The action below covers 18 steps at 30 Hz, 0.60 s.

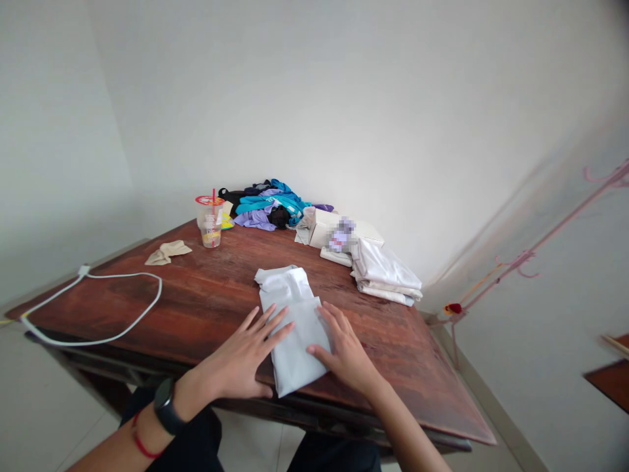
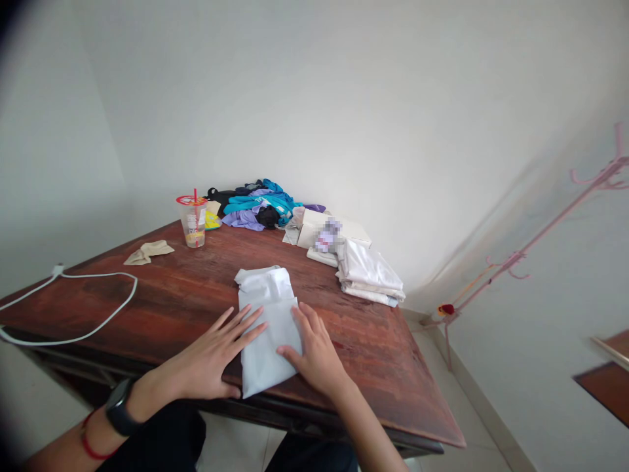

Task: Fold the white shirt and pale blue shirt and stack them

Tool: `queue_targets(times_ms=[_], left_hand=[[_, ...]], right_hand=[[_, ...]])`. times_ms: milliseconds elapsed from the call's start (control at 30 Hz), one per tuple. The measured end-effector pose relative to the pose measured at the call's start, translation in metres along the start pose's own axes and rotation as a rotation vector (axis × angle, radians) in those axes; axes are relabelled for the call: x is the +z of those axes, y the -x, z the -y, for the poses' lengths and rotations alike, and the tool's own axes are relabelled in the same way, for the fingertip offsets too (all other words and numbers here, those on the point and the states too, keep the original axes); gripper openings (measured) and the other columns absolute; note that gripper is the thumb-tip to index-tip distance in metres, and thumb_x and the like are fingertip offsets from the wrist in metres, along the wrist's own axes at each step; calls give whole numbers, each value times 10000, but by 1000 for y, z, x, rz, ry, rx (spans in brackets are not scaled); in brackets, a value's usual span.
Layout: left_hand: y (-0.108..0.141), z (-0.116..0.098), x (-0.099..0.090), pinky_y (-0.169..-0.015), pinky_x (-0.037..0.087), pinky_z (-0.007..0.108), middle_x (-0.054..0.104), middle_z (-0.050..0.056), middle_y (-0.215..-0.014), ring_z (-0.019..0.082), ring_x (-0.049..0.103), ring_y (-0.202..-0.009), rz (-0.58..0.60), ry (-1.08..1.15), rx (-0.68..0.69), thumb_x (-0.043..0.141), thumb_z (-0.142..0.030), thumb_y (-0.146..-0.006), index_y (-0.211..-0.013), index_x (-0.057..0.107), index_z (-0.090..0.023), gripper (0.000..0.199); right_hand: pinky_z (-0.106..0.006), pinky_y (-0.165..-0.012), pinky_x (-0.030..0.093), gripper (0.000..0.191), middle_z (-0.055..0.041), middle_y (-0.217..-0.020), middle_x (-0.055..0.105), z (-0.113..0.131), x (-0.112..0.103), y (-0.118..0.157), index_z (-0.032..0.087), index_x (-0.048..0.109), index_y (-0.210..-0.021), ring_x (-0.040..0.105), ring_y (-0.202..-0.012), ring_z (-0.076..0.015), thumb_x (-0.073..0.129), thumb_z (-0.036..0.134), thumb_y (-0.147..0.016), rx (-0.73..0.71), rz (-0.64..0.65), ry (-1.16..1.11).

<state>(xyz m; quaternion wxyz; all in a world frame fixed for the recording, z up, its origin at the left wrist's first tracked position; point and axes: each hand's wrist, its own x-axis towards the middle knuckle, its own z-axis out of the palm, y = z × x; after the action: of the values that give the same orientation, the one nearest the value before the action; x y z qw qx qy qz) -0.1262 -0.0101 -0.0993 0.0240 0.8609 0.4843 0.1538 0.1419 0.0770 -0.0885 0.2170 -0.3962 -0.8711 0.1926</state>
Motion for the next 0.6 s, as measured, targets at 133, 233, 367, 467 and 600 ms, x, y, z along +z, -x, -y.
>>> queue_targets(times_ms=[133,233,367,467,600], left_hand=[[-8,3,14,-1205,182,604,172,154,-1687,384,170,-1539,-17,34,-63,831,-480,-672,-1613,198,-260,1155],[-7,-3,19,-1194,228,584,257,142,-1664,384,238,-1513,-61,50,-80,813,-416,-678,-1591,277,-251,1071],[-1,-13,20,-1149,338,507,458,89,-1559,330,414,-1406,-125,74,-58,678,-133,-701,-1510,441,-289,857],[9,-17,25,-1110,401,481,573,76,-1446,306,502,-1314,-174,112,-49,605,-64,-738,-1448,531,-299,752],[20,-18,32,-1068,471,457,636,92,-1347,298,560,-1249,-237,202,1,612,-195,-894,-1376,617,-298,494]], right_hand=[[-532,-1246,179,1277,-134,-1706,43,-20,-12,10,264,147,-1637,87,-1557,-368,815,706,-642,-103,393,-31],[-550,-1253,144,1260,-149,-1687,163,-25,-14,13,244,127,-1639,144,-1551,-358,810,678,-674,-99,400,-40],[-570,-1250,137,1164,-142,-1646,299,-13,-14,30,256,196,-1631,254,-1518,-366,807,625,-712,-136,373,2],[-579,-1243,148,1160,-130,-1626,342,-6,-13,52,295,198,-1628,312,-1487,-378,837,556,-697,-169,395,49],[-544,-1233,206,1047,-129,-1656,271,-12,-10,72,309,223,-1622,272,-1506,-371,810,380,-758,-199,257,93]])
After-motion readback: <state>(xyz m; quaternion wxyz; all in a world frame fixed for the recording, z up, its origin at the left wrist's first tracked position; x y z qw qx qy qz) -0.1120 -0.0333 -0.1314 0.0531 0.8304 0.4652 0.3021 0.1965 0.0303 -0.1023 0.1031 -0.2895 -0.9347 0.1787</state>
